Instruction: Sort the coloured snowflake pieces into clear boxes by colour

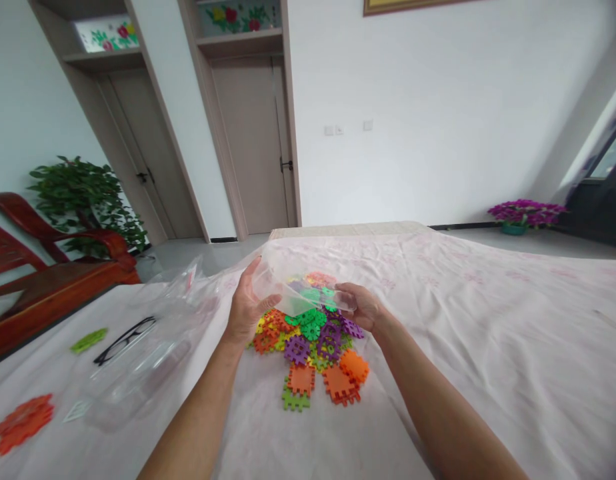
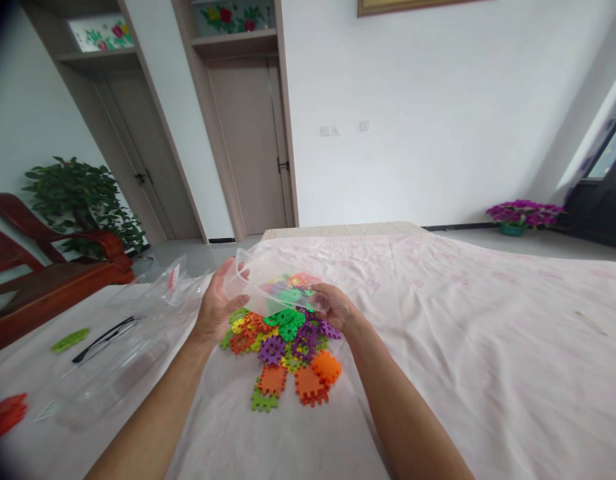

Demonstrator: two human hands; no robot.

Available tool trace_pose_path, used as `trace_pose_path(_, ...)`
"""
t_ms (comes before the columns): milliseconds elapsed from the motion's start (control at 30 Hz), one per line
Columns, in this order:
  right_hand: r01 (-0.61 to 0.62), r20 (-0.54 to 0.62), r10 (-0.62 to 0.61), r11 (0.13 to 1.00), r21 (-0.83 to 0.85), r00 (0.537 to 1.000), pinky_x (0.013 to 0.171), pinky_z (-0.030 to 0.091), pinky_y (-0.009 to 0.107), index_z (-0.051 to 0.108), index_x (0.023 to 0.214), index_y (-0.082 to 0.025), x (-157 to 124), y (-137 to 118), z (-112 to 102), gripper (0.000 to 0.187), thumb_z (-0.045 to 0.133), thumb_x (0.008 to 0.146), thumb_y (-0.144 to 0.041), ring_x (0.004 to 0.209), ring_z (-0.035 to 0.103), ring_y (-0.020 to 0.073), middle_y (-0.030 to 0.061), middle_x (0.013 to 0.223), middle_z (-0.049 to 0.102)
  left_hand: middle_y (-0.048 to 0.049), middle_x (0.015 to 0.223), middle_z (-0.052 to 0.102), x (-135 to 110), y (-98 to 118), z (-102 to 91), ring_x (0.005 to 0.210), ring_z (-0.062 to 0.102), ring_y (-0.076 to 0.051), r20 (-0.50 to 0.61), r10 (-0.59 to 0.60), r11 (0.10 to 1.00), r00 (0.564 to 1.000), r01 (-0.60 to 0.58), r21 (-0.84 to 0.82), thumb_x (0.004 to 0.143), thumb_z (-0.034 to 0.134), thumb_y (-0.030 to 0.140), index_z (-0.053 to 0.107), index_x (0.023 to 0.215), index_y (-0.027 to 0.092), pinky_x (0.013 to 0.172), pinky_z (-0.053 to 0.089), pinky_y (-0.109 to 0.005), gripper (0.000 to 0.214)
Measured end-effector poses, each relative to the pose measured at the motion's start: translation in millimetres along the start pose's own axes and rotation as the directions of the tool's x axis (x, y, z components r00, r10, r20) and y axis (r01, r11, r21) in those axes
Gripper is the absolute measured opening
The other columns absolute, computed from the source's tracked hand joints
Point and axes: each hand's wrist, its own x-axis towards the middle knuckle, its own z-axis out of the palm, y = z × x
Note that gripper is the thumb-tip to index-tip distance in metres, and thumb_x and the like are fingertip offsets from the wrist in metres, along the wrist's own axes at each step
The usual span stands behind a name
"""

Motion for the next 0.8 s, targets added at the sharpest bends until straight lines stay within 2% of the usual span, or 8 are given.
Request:
trace_pose_path(67, -0.024, 0.047, 0.023, 0.999, 0.031, 0.999, 0.028, 0.024, 0.013, 0.058, 0.072, -0.015, -1, 0, 3, 0.010, 0.063, 0.079, -0.020, 0.033, 0.039, 0.0050, -0.0047, 0.045, 0.053, -0.0141, 0.149, 0.044, -6, -3, -2.9, 0.134, 0.048, -0.030, -0.031, 0.024, 0.999, 0.999, -0.023, 0.032, 0.068, 0.083, 0.042, 0.035, 0.146, 0.027, 0.111, 0.041, -0.047, 0.093)
trace_pose_path(133, -0.022, 0.077, 0.015, 0.996, 0.090, 0.997, 0.027, 0.020, 0.013, 0.058, 0.072, -0.015, -3, -2, 6, 0.009, 0.064, 0.077, -0.018, 0.033, 0.038, 0.0044, -0.0052, 0.045, 0.052, -0.0144, 0.148, 0.044, -8, -2, -5.7, 0.136, 0.045, -0.030, -0.023, 0.069, 0.991, 0.997, -0.066, 0.118, 0.066, 0.084, 0.042, 0.036, 0.145, 0.025, 0.112, 0.039, -0.047, 0.094)
trace_pose_path(233, 0.053, 0.035, -0.059, 0.986, 0.155, 0.998, 0.028, 0.027, 0.013, 0.061, 0.081, -0.014, -5, -6, 8, 0.006, 0.064, 0.076, -0.016, 0.035, 0.043, 0.0055, -0.0046, 0.048, 0.054, -0.0144, 0.147, 0.045, -3, 7, -5.9, 0.136, 0.045, -0.031, 0.092, 0.098, 0.957, 0.991, -0.119, 0.266, 0.065, 0.085, 0.040, 0.042, 0.142, 0.023, 0.113, 0.037, -0.048, 0.090)
trace_pose_path(333, 0.125, -0.041, -0.119, 0.969, 0.214, 0.992, 0.029, 0.029, 0.013, 0.061, 0.085, -0.014, -6, -10, 6, 0.009, 0.062, 0.077, -0.014, 0.033, 0.040, 0.0048, -0.0071, 0.045, 0.049, -0.0140, 0.145, 0.047, 13, 23, 0.7, 0.133, 0.047, -0.030, 0.178, 0.157, 0.906, 0.971, -0.214, 0.366, 0.068, 0.083, 0.038, 0.041, 0.143, 0.025, 0.112, 0.038, -0.049, 0.087)
trace_pose_path(500, 0.085, -0.057, -0.071, 0.950, 0.300, 0.996, 0.027, 0.027, 0.013, 0.056, 0.079, -0.016, -4, -13, -3, 0.003, 0.055, 0.080, -0.012, 0.031, 0.037, 0.0048, -0.0072, 0.044, 0.047, -0.0097, 0.137, 0.052, 38, 36, 11.3, 0.131, 0.048, -0.028, 0.351, 0.258, 0.721, 0.900, -0.421, 0.550, 0.067, 0.084, 0.034, 0.047, 0.138, 0.027, 0.113, 0.036, -0.048, 0.080)
trace_pose_path(667, -0.081, 0.023, 0.078, 0.955, 0.285, 0.997, 0.026, 0.031, 0.012, 0.051, 0.076, -0.017, -2, -5, 1, 0.008, 0.053, 0.081, -0.011, 0.030, 0.040, 0.0055, -0.0044, 0.047, 0.052, -0.0124, 0.139, 0.047, 25, 25, 6.8, 0.129, 0.049, -0.029, 0.198, 0.302, 0.704, 0.933, -0.358, 0.614, 0.071, 0.081, 0.038, 0.034, 0.147, 0.027, 0.109, 0.040, -0.048, 0.090)
trace_pose_path(733, -0.146, 0.090, 0.125, 0.946, 0.288, 0.988, 0.028, 0.036, 0.012, 0.054, 0.085, -0.015, -2, 1, 8, 0.005, 0.051, 0.084, -0.011, 0.033, 0.048, 0.0068, -0.0007, 0.055, 0.060, -0.0132, 0.140, 0.045, 13, 22, 5.6, 0.130, 0.047, -0.030, 0.151, 0.327, 0.690, 0.933, -0.345, 0.637, 0.072, 0.081, 0.039, 0.029, 0.150, 0.027, 0.109, 0.040, -0.047, 0.094)
trace_pose_path(800, -0.212, 0.143, 0.178, 0.937, 0.276, 0.974, 0.032, 0.043, 0.013, 0.055, 0.097, -0.012, -4, 6, 16, 0.012, 0.048, 0.087, -0.011, 0.041, 0.059, 0.0099, 0.0053, 0.067, 0.068, -0.0137, 0.141, 0.043, -1, 21, 6.1, 0.132, 0.044, -0.030, 0.118, 0.364, 0.658, 0.924, -0.345, 0.669, 0.071, 0.081, 0.040, 0.025, 0.151, 0.028, 0.109, 0.039, -0.047, 0.098)
